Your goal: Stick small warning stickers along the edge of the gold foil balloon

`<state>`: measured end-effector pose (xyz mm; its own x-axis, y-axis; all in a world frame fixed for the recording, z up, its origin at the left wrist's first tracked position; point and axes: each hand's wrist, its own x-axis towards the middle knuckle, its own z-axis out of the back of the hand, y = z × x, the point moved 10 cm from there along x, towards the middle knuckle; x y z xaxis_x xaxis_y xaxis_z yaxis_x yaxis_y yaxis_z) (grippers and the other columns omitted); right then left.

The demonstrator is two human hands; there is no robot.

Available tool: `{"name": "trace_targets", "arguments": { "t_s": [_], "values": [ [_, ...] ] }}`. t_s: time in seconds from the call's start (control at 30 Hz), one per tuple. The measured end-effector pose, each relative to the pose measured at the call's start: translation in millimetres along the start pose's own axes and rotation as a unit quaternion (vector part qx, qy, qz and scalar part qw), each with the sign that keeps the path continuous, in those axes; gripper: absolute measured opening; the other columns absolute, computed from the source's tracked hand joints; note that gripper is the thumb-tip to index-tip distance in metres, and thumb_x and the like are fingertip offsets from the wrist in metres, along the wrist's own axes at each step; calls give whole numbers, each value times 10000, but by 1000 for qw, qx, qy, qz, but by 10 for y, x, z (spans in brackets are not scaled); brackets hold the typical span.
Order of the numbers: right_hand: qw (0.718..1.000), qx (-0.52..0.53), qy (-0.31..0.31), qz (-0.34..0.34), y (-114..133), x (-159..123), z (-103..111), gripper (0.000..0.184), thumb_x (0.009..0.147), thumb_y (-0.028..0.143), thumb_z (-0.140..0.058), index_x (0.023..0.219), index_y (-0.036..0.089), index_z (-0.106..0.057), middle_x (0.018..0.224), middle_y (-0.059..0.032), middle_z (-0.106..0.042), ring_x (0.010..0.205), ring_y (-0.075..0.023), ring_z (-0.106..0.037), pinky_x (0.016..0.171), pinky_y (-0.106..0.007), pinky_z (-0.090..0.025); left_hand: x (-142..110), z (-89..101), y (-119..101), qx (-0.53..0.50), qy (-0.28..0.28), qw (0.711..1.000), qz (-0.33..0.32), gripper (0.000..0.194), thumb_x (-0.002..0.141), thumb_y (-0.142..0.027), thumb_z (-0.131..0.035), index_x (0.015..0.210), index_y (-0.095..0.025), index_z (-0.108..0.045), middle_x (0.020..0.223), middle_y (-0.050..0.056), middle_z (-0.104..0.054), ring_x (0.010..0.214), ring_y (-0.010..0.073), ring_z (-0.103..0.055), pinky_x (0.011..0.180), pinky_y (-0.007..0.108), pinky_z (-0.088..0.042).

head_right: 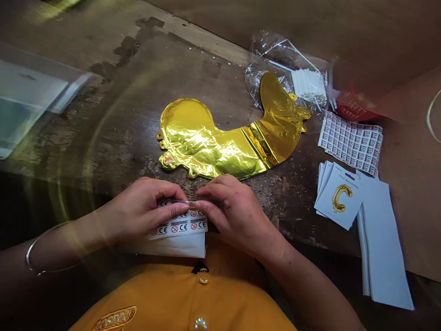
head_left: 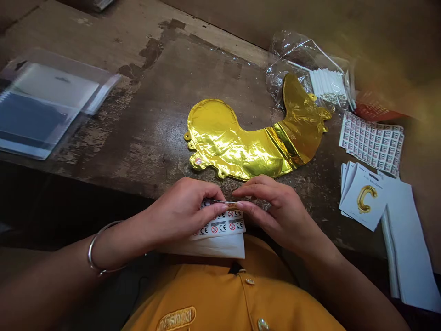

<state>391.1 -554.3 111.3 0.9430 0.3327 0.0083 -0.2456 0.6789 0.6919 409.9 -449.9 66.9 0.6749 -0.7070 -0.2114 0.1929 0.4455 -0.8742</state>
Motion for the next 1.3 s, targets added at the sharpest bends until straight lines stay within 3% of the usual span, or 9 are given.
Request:
{"name": "trace_targets", "arguments": {
  "t_s": [0.2,0.43,0.57,0.63,0.73,0.9,1.13,1.2,1.3],
  "values": [
    [999,-29,-28,25,84,1,18,30,838,167,-656,829,168,-685,818,-34,-665,782,-137,-604,686,-260,-492,-1,-3,-15,3,-1,1000,-3,155,862,-304,-584,847,-225,-717,741,-56,-696,644,83,-578,607,195,-381],
    [952,-178,-93,230,454,-223,-43,118,819,106,-649,932,137,-664,842,-64,-676,776,-180,-546,717,-348,-480,19,-25,84,-9,19,999,38,181,857,-349,-584,821,-223,-709,727,-59,-689,638,89,-577,600,201,-384],
    [982,-120,-91,117,254,-109,70,124,838,155,-647,960,139,-663,907,-76,-670,860,-183,-573,777,-334,-490,13,-34,71,-1,18,999,30,166,856,-328,-584,830,-226,-712,725,-57,-687,634,88,-572,606,202,-383],
    [996,-72,-33,42,92,-29,32,142,859,211,-636,984,154,-674,917,-69,-670,882,-176,-591,772,-313,-495,8,-34,38,13,14,1000,17,164,859,-320,-584,846,-225,-717,729,-49,-691,639,92,-575,601,206,-375],
    [999,4,51,1,-11,20,-73,87,875,230,-620,881,186,-695,831,-29,-672,819,-144,-603,735,-277,-490,-2,-33,-11,31,5,999,-3,165,865,-316,-583,856,-224,-719,730,-41,-694,653,98,-583,599,211,-368],
    [1000,6,8,23,48,15,-16,23,830,183,-669,811,177,-680,778,-21,-660,785,-143,-580,695,-274,-474,-9,-27,-13,16,4,1000,-3,150,857,-310,-590,848,-227,-715,740,-53,-697,654,89,-589,606,200,-380],
    [964,-111,-93,223,482,-256,20,140,789,70,-655,915,129,-661,816,-68,-659,774,-178,-534,709,-340,-480,-3,-48,73,-44,27,997,50,149,832,-335,-606,810,-229,-709,732,-64,-691,657,90,-598,610,191,-411],
    [965,-102,-121,209,478,-272,98,153,782,64,-656,915,141,-659,819,-63,-655,779,-176,-542,723,-337,-486,-6,-64,91,-53,32,996,58,151,833,-341,-605,807,-233,-707,717,-68,-684,642,86,-591,596,187,-411],
    [980,-95,-132,110,329,-176,191,87,804,123,-668,882,161,-662,844,-58,-657,804,-171,-573,735,-315,-485,-5,-87,87,-52,36,996,58,158,838,-353,-599,809,-239,-705,702,-72,-675,630,83,-580,576,181,-404]
  ]
}}
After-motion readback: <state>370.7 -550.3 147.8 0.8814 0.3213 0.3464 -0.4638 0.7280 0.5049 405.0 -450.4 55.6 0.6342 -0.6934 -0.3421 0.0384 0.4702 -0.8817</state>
